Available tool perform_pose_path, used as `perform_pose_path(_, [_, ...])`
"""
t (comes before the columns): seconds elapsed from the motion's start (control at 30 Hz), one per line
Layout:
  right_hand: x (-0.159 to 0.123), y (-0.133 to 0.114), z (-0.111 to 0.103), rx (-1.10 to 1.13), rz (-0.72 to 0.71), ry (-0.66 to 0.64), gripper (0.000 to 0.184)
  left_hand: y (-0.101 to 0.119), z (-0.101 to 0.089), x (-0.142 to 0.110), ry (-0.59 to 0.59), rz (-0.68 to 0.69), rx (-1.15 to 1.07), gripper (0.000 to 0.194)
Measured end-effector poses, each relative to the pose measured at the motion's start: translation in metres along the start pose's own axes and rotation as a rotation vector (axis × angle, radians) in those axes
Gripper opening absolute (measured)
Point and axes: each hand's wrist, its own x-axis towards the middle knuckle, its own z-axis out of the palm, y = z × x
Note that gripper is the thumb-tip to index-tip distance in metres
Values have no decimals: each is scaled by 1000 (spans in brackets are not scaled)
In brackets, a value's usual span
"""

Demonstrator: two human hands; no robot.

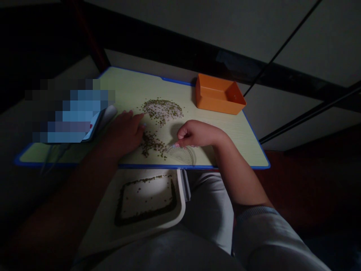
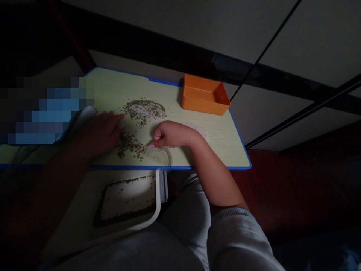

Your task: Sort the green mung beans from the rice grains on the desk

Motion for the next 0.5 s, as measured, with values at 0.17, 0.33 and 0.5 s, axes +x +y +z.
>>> perform_pose_path(0.17, [-2, -1, -1, 31, 20, -46, 37, 1, -2, -1, 5, 5, -5, 62])
perform_pose_path(0.33, [-2, -2, -1, 42, -10, -61, 37, -1, -1, 0, 22, 17, -16, 60])
perform_pose_path(0.5, [-1, -2, 1, 40, -12, -61, 38, -2, 1, 1, 9, -5, -2, 62])
